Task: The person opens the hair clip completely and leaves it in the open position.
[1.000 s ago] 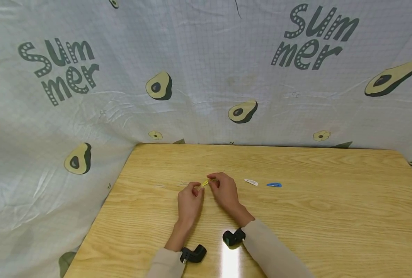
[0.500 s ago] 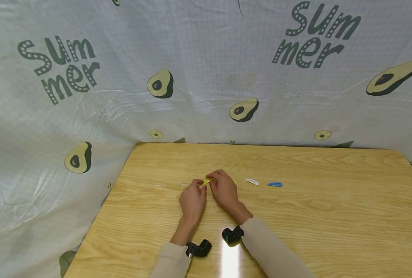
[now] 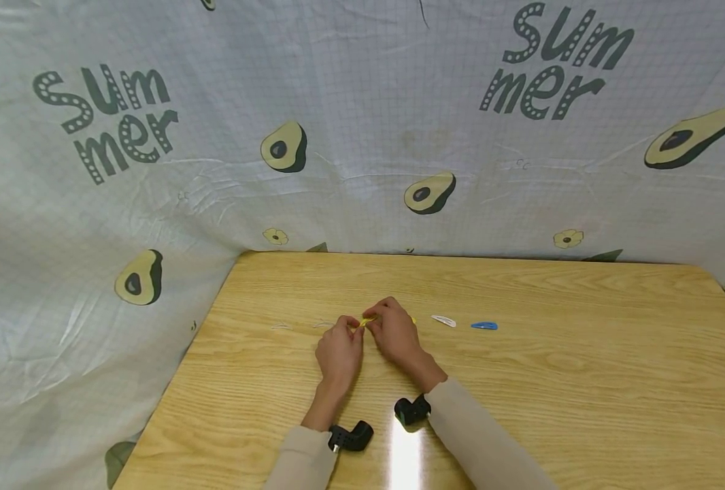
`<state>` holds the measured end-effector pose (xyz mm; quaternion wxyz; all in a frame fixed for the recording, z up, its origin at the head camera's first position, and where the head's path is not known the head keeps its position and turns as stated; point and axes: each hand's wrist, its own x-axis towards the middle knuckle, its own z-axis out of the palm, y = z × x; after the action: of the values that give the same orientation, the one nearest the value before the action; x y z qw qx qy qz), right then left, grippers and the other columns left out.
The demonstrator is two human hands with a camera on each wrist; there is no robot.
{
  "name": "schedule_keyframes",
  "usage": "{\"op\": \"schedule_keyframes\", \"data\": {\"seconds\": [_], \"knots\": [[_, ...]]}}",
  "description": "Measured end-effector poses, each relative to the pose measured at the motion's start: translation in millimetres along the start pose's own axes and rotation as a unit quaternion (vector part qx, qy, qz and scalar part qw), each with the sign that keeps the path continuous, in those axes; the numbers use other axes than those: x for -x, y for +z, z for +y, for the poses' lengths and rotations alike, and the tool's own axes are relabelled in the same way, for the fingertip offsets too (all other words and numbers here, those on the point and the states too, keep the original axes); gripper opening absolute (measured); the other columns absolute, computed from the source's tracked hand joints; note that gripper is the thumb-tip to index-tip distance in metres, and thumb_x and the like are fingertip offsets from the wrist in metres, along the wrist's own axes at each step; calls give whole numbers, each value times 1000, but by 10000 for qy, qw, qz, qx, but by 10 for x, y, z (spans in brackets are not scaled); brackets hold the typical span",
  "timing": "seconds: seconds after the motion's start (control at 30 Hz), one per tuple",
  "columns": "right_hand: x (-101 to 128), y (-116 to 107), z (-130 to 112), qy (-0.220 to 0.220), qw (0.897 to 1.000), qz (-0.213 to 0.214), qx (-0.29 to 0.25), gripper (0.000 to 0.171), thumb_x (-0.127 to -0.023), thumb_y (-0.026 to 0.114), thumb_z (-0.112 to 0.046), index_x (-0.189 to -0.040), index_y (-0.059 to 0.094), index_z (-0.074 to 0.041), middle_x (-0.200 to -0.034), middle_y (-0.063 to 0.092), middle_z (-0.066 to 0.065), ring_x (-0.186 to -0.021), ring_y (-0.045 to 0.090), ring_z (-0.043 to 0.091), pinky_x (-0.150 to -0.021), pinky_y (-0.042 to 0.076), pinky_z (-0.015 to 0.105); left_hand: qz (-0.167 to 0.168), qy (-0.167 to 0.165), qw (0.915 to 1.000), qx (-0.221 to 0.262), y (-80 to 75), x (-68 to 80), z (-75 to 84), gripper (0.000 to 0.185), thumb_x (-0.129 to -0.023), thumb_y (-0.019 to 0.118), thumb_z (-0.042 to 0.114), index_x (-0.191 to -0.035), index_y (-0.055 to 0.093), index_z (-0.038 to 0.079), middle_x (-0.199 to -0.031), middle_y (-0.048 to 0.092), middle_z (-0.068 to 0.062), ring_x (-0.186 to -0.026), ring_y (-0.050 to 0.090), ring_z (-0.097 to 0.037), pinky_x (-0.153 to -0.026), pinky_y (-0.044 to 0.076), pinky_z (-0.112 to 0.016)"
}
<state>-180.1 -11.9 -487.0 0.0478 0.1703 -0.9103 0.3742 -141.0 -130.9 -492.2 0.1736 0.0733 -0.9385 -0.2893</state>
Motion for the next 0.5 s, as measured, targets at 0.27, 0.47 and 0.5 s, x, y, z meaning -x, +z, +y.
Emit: {"op": "schedule_keyframes", "data": {"seconds": [0.27, 0.47, 0.5], "knots": [[-35, -55, 1, 62, 9992, -320, -228, 8, -86, 72, -9, -93, 71, -14, -98, 55, 4, -85, 57, 23, -72, 48, 37, -163, -78, 9998, 73, -28, -14, 17, 12, -87, 72, 17, -85, 66, 7, -61, 57, 1, -48, 50, -13, -43, 39, -29], [-55, -77, 23, 91, 9983, -419, -395, 13, -84, 73, -7, -96, 68, -10, -96, 56, 5, -87, 56, 23, -78, 46, 39, -425, -65, 9989, 178, -74, -13, 42, 13, -89, 69, 16, -85, 64, 4, -61, 56, -1, -46, 45, -12, -42, 37, -27], [-55, -79, 26, 103, 9981, -418, -439, 14, -84, 73, -7, -97, 68, -9, -96, 56, 5, -88, 56, 23, -79, 46, 39, -471, -99, 9987, 183, -80, -13, 46, 13, -89, 69, 16, -86, 64, 4, -61, 56, -1, -46, 45, -12, -42, 37, -27]]}}
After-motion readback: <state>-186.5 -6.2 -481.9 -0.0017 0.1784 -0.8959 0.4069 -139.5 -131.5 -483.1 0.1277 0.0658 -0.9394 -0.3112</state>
